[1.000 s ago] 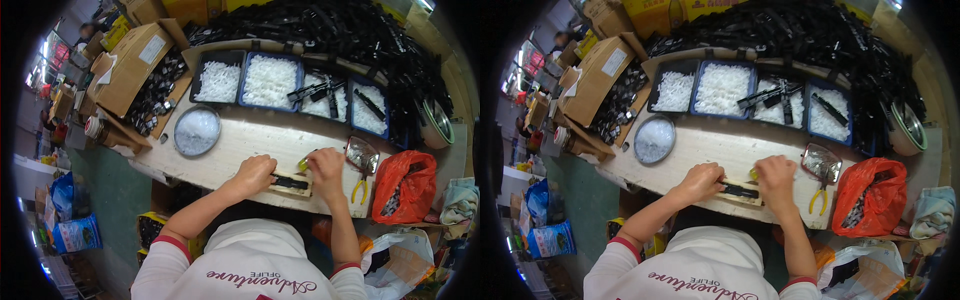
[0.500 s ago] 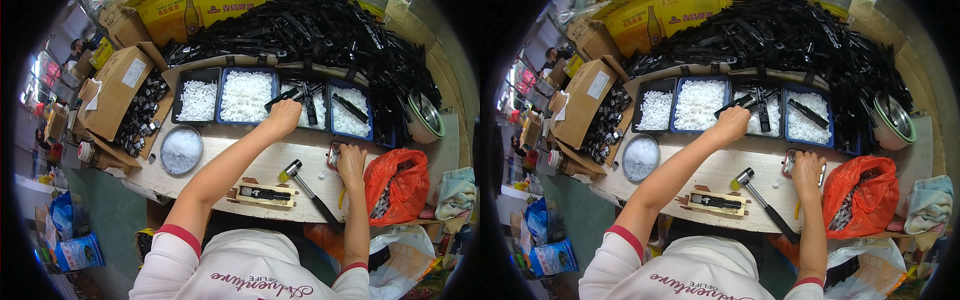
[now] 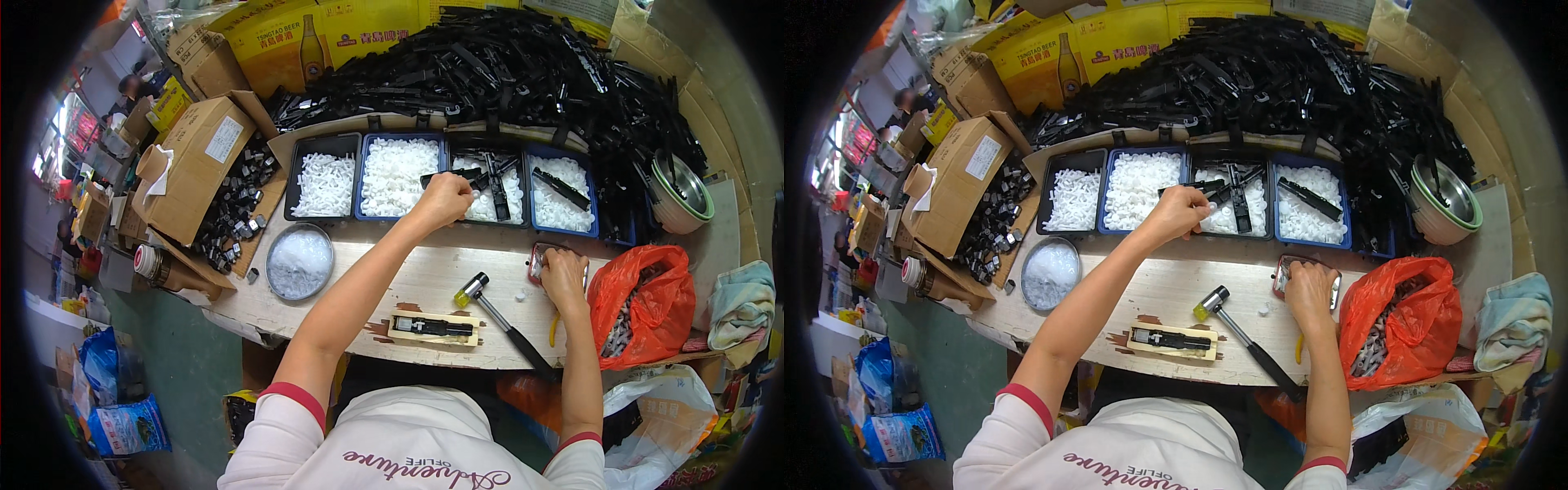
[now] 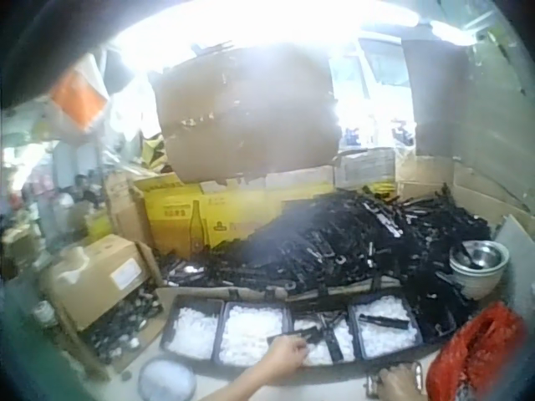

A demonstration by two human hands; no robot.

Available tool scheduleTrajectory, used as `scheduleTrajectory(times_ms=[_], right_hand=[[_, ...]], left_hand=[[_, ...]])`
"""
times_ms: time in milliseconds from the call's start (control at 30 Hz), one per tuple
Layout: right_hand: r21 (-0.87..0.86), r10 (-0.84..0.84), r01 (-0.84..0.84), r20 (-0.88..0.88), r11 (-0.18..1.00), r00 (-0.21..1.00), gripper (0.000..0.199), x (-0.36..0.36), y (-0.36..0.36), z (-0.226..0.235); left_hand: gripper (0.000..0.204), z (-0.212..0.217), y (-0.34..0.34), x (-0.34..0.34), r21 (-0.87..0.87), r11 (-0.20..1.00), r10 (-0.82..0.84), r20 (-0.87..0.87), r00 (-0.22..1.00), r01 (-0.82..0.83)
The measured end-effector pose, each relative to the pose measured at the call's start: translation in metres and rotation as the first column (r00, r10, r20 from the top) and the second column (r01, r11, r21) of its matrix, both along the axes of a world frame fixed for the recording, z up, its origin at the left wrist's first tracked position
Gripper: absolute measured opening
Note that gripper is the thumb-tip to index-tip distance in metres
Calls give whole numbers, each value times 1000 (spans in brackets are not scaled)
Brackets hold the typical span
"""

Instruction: The person assembles small lock mechanisms at a cluttered workbench. They place a lock body into a wooden jig, insert a metal pin, and strike it with a hammer. The person then uses pliers to adjust the pin and removes the assembled unit from the jig, placing it into a red plastic bag. This process is repeated for multiple units.

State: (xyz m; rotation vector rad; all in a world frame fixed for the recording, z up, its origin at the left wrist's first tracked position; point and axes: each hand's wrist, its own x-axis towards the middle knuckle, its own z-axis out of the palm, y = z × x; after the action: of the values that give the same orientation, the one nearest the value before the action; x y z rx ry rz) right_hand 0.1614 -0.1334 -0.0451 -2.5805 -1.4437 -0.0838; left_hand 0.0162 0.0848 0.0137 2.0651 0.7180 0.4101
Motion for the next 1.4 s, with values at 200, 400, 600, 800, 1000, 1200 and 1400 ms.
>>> scheduleTrajectory(times_ms=[200, 400, 600, 800, 1000, 1200, 1400], right_hand=[[25, 62, -61, -15, 998, 998, 11, -12, 0, 9], [-53, 57, -61, -67, 997, 996, 11, -8, 0, 9], [-1, 64, -64, -55, 998, 996, 10, -13, -3, 14], [-57, 58, -61, -44, 997, 997, 8, -8, 0, 12], [119, 23, -37, 114, 992, 993, 10, -3, -6, 4], [32, 110, -110, -21, 993, 994, 9, 13, 0, -6], [-7, 132, -132, 20, 991, 991, 16, 15, -6, -5]], left_hand=[[17, -13, -11, -19, -577, 814, 107, 261, 959, 66], [15, -31, -35, -51, -720, 675, 283, 452, 846, 158], [14, -39, -65, -86, -817, 556, 305, 372, 877, 153], [15, -40, -84, -118, -850, 506, 345, 356, 869, 147], [16, -43, -98, -133, -761, 645, 370, 399, 839, 78], [19, -45, -103, -140, -776, 626, 421, 424, 802, 81], [3, -40, -102, -142, -859, 464, 404, 421, 812, 214]])
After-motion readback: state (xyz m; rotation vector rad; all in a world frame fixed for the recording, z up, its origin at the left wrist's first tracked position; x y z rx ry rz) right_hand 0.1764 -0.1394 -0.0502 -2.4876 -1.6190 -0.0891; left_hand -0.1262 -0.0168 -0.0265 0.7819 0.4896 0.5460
